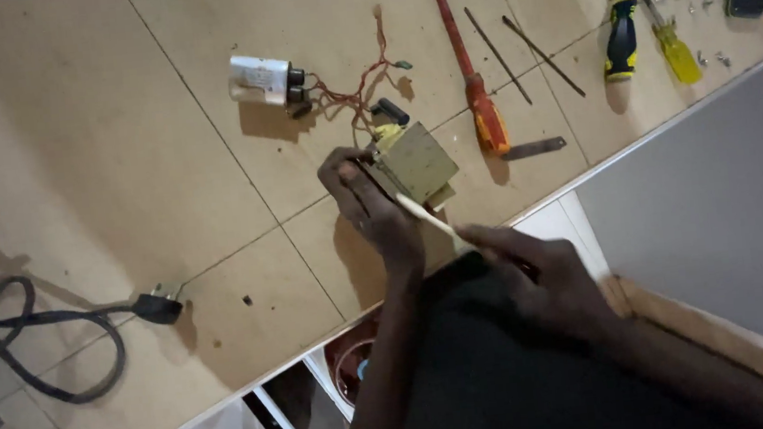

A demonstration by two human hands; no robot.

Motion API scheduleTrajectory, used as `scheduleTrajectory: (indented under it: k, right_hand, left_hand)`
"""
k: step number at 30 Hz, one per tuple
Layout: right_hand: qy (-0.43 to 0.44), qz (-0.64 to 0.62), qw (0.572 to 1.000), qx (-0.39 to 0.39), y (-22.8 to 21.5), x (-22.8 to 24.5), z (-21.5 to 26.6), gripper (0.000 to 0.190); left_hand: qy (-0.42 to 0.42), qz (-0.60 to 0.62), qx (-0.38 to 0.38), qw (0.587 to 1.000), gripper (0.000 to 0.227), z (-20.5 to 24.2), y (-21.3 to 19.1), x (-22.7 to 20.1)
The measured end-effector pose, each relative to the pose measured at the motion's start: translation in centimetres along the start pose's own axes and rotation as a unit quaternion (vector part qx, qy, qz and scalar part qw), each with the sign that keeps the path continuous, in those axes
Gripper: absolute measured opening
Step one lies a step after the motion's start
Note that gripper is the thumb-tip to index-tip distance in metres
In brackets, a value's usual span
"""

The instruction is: Cleaning a transformer component using a toothbrush and a small tool to remove dust and debris.

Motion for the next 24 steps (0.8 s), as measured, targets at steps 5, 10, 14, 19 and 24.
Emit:
scheduleTrajectory:
  k: [5, 10, 14, 19, 24]
  right_hand:
    - [0.098, 0.029, 0.993, 0.061, 1.0, -1.2, -0.8, 0.038]
    - [-0.102, 0.035, 0.994, 0.033, 2.7, 1.9, -3.1, 0.049]
    - [0.02, 0.071, 0.994, 0.085, -0.5, -0.9, -0.3, 0.039]
    - [0.025, 0.122, 0.982, 0.139, 1.4, -0.6, -2.8, 0.058]
    - [-0.163, 0.01, 0.987, -0.004, 1.6, 3.8, -8.5, 0.043]
  left_hand:
    - [0.038, 0.019, -0.01, 0.999, 0.031, -0.1, -0.3, 1.1]
    - [0.042, 0.003, 0.005, 0.999, 0.03, 0.4, -0.5, 0.8]
    - [0.07, -0.037, -0.011, 0.997, 0.031, 0.2, 0.0, 0.1]
    - [0.069, -0.046, -0.008, 0.996, 0.032, 0.5, -0.6, 0.9]
    - [-0.016, -0.089, 0.002, 0.996, 0.031, -0.4, -1.3, 2.3]
Point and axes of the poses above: each hand's wrist, its own z-axis away from the middle knuckle, its own y-axis out of the palm, x = y × z, the point moved 5 cm from there along -z, towards the middle knuckle, and after that the axes turned 14 degrees about -x, right-handed, at the moved point
